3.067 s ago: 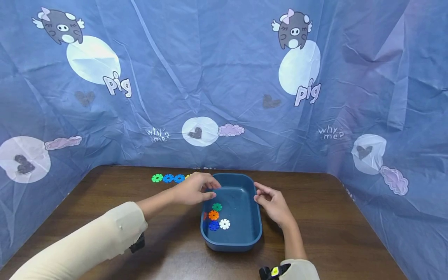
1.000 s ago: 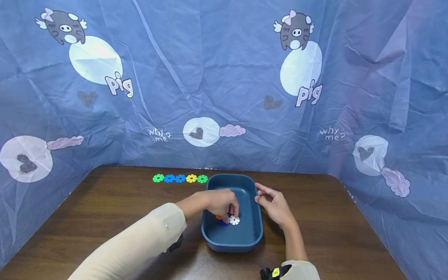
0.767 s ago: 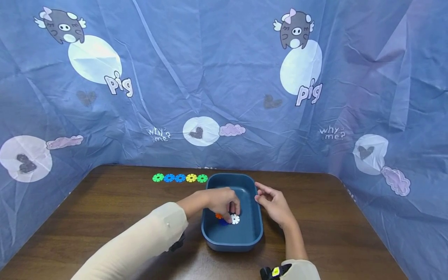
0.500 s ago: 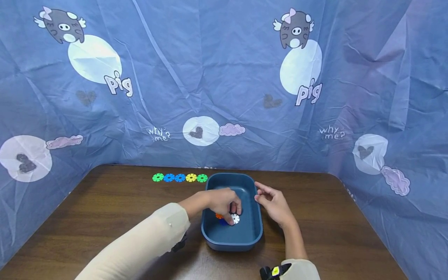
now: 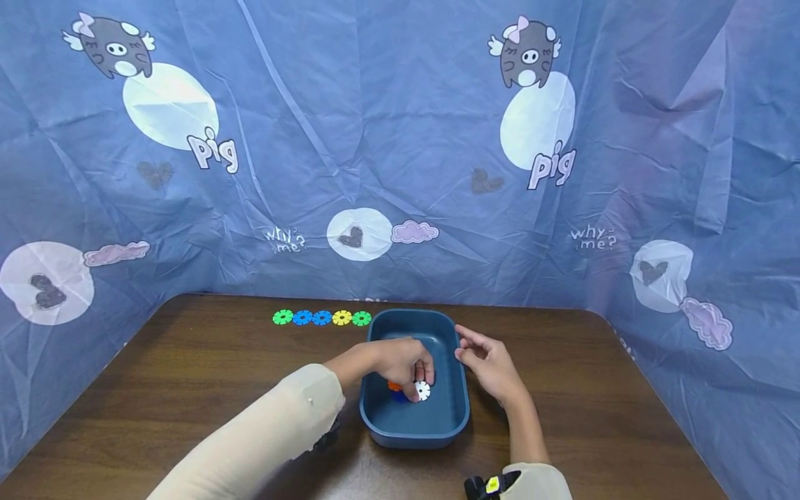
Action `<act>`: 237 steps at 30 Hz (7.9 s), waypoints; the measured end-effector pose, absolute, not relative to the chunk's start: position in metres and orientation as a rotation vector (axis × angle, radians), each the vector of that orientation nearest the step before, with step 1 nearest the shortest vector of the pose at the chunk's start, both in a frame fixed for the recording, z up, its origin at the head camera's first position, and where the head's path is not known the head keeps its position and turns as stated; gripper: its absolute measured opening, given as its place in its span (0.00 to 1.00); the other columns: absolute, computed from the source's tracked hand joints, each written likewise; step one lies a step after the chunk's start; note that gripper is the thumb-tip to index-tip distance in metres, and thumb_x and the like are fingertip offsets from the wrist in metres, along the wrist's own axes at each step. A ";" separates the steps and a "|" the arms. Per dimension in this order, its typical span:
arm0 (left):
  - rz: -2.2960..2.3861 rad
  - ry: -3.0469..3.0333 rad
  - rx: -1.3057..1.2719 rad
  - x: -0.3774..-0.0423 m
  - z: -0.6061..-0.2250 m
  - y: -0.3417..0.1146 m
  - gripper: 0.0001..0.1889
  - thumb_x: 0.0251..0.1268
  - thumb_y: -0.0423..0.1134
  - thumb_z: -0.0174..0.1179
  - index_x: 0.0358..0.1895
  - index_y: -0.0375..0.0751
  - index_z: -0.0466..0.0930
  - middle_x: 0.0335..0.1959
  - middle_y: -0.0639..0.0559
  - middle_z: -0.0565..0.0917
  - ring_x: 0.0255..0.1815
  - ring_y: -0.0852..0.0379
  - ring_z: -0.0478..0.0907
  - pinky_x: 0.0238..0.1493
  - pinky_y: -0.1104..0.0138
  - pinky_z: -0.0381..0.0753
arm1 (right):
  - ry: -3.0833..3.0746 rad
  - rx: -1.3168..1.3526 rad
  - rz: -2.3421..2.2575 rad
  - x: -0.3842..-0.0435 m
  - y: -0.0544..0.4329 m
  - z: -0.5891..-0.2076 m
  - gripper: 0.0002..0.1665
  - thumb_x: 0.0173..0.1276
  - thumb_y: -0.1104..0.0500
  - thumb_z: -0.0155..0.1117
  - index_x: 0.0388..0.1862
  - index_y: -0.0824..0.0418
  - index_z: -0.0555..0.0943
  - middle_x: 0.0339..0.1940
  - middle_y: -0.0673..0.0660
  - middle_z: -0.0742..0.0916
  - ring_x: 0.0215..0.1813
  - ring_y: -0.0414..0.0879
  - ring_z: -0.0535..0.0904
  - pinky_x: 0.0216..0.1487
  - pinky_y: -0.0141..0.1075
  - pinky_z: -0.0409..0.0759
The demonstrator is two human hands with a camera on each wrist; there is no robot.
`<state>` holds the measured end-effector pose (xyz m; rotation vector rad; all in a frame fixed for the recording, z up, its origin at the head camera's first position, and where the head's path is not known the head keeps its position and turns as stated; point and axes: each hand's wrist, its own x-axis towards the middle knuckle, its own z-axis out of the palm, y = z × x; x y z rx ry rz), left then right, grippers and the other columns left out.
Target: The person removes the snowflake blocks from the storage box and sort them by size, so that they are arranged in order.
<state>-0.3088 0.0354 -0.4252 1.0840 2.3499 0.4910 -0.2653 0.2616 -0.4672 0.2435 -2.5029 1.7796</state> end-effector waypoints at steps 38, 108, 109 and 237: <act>1.036 2.408 1.052 -0.337 -0.391 -0.013 0.06 0.67 0.29 0.68 0.44 0.38 0.90 0.34 0.53 0.89 0.36 0.62 0.85 0.40 0.70 0.85 | -2.497 0.214 1.795 -0.265 0.261 -0.467 0.28 0.72 0.63 0.67 0.70 0.63 0.77 0.52 0.63 0.82 0.51 0.43 0.78 0.51 0.28 0.81; 1.558 2.837 -0.200 -0.361 -0.465 -0.255 0.13 0.62 0.23 0.62 0.48 0.20 0.83 0.25 0.50 0.87 0.21 0.66 0.78 0.23 0.73 0.79 | -2.482 0.289 1.757 -0.263 0.263 -0.467 0.27 0.72 0.63 0.67 0.69 0.64 0.78 0.49 0.63 0.81 0.47 0.43 0.77 0.48 0.29 0.81; 1.542 2.847 -0.204 -0.360 -0.465 -0.255 0.13 0.62 0.24 0.62 0.48 0.20 0.83 0.25 0.50 0.87 0.21 0.66 0.78 0.23 0.73 0.79 | -2.481 0.291 1.758 -0.263 0.262 -0.467 0.27 0.72 0.63 0.67 0.69 0.64 0.78 0.49 0.64 0.81 0.47 0.43 0.77 0.47 0.29 0.81; 0.473 2.353 1.306 -0.317 -0.420 0.029 0.16 0.55 0.38 0.79 0.48 0.47 0.90 0.39 0.62 0.87 0.40 0.66 0.82 0.42 0.78 0.80 | -2.513 0.250 1.755 -0.267 0.263 -0.468 0.26 0.73 0.62 0.66 0.69 0.62 0.79 0.50 0.63 0.82 0.50 0.47 0.78 0.50 0.30 0.82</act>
